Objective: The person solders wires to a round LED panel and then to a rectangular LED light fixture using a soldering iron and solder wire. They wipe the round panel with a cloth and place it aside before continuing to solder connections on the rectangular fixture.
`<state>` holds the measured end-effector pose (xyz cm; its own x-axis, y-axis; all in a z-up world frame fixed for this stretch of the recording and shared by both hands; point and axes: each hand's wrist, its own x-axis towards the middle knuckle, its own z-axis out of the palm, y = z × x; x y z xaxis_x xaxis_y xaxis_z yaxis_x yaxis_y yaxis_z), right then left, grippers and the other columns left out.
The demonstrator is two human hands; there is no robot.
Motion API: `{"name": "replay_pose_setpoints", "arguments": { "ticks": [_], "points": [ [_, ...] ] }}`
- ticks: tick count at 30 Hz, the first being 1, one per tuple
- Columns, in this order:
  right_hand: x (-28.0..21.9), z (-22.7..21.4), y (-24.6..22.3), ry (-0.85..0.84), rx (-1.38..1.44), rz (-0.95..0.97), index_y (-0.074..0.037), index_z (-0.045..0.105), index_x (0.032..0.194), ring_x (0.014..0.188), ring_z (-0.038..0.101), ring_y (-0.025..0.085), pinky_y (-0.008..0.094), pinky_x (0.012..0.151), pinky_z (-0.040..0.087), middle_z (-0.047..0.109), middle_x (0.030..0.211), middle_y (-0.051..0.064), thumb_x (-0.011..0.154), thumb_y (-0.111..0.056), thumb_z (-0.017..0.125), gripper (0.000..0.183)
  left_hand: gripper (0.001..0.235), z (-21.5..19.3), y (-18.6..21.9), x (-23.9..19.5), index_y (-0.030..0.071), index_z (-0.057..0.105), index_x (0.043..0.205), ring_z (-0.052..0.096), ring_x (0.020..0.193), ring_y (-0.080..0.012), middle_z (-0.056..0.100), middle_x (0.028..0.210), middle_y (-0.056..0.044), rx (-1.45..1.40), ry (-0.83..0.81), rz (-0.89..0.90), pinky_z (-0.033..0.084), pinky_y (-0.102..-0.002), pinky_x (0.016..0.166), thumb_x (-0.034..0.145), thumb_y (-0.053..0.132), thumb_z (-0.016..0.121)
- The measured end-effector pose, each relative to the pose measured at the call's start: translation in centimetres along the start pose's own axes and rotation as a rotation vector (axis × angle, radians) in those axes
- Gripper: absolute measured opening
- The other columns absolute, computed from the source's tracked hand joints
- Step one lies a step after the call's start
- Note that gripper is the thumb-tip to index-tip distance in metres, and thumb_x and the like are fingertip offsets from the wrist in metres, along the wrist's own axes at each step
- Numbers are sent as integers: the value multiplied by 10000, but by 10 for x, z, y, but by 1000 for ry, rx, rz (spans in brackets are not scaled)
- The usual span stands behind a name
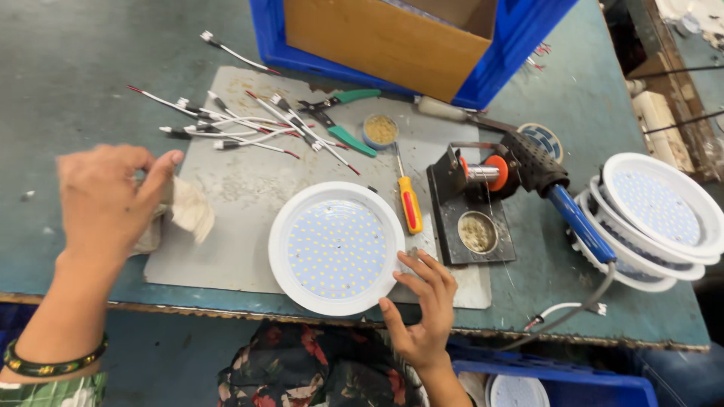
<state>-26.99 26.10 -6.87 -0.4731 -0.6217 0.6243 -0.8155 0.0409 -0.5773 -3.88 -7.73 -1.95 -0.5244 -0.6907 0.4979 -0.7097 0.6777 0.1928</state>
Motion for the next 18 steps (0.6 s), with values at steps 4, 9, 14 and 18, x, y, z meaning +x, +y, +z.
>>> {"name": "replay_pose_setpoints", "arguments": {
  "ticks": [4,9,14,18],
  "points": [
    [-2,-1,-2,-3,-13,-3,-72,650,1148,1396,497,361,468,1168,369,663,1370,113,854,-256,780,371,439,6,60,12,105,697,829,613,639,-364,597,614,-127,-113,-199,-57,464,-446,600,995,511,671],
    [2,-4,-4,-91,-43,-83,-92,663,1174,1424,406,374,478,1166,283,603,1422,126,790,-370,810,497,359,4,95,36,115,681,1084,625,666,-338,609,682,-137,-467,-176,89,479,-421,624,940,438,740],
    [4,-3,-6,-129,-97,-103,-130,701,1147,1448,386,359,459,1153,260,607,1432,89,774,-406,829,481,577,0,84,44,94,555,1390,635,762,-247,658,894,-144,-722,-52,186,512,-345,692,908,293,801],
    [2,-2,-4,-118,-97,-91,-143,706,1137,1443,405,345,455,1152,273,625,1417,71,781,-400,826,455,481,13,83,11,111,625,1344,687,709,-257,731,861,-125,-621,-337,-29,521,-352,662,899,236,756]
  ]
}}
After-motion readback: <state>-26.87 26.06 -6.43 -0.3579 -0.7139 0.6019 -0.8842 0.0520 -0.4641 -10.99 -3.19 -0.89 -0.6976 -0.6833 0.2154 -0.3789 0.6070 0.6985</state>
